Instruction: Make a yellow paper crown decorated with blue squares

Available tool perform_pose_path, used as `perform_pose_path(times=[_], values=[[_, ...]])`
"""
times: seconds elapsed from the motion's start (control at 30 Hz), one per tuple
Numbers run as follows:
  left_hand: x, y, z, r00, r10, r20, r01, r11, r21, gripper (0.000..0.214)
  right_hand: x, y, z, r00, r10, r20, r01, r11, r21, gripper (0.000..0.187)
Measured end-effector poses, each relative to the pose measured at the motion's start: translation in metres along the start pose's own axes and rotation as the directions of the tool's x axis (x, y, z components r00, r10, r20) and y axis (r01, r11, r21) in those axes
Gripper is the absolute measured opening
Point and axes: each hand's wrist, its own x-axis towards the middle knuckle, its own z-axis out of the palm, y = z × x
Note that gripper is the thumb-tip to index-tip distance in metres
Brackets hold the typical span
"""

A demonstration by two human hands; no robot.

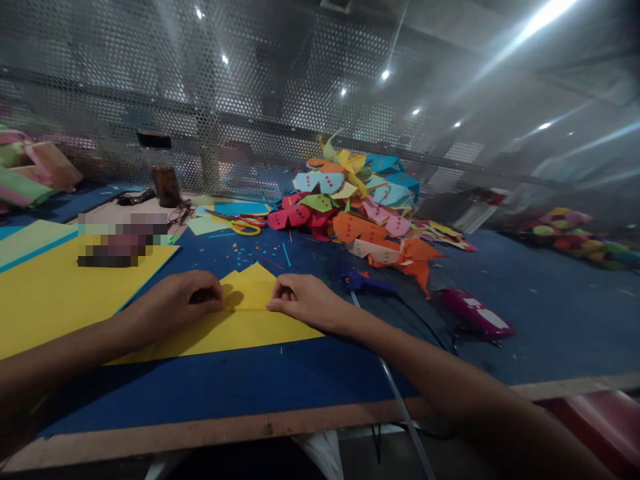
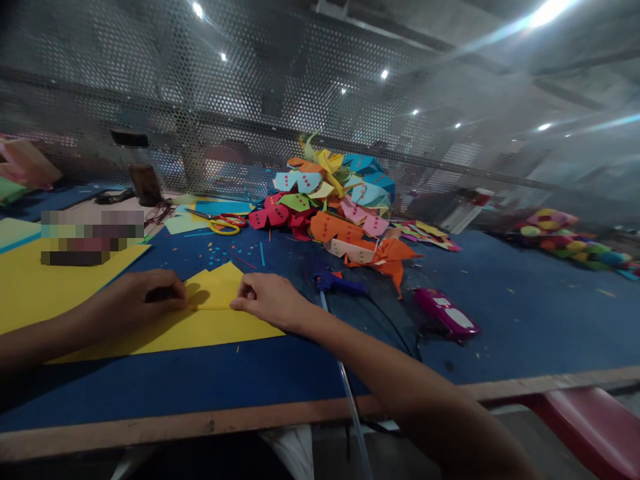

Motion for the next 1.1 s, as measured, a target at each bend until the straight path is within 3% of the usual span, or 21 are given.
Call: perform_pose_path(times=[0.3,0.47,0.73,0.93,1.1], values=[[-0.002,-0.002,0.004,0.975,0.218,-0.035,-0.216,0.974,0.062,0.019,0.002,0.003,0.001,1.0,0.005,-0.007,-0.005,1.0,-0.028,0.016],[-0.006,0.006,0.005,0.934,0.356,0.032,-0.357,0.922,0.151,0.037,0.002,0.004,0.002,1.0,-0.004,0.001,0.004,0.999,-0.033,0.017],[-0.011,0.009,0.008,0.907,0.412,0.086,-0.42,0.871,0.254,0.04,0.003,0.004,0.002,1.0,-0.001,-0.011,0.0,0.999,-0.053,0.017],[-0.017,0.03,0.003,0.904,0.389,0.178,-0.427,0.817,0.388,0.039,0.002,0.002,0.002,1.0,0.008,0.002,-0.008,0.998,-0.058,0.017],[-0.018,0.051,0.012,0.896,0.38,0.23,-0.44,0.687,0.579,0.03,0.002,0.002,0.001,1.0,0.005,0.001,-0.004,0.997,-0.073,0.016]])
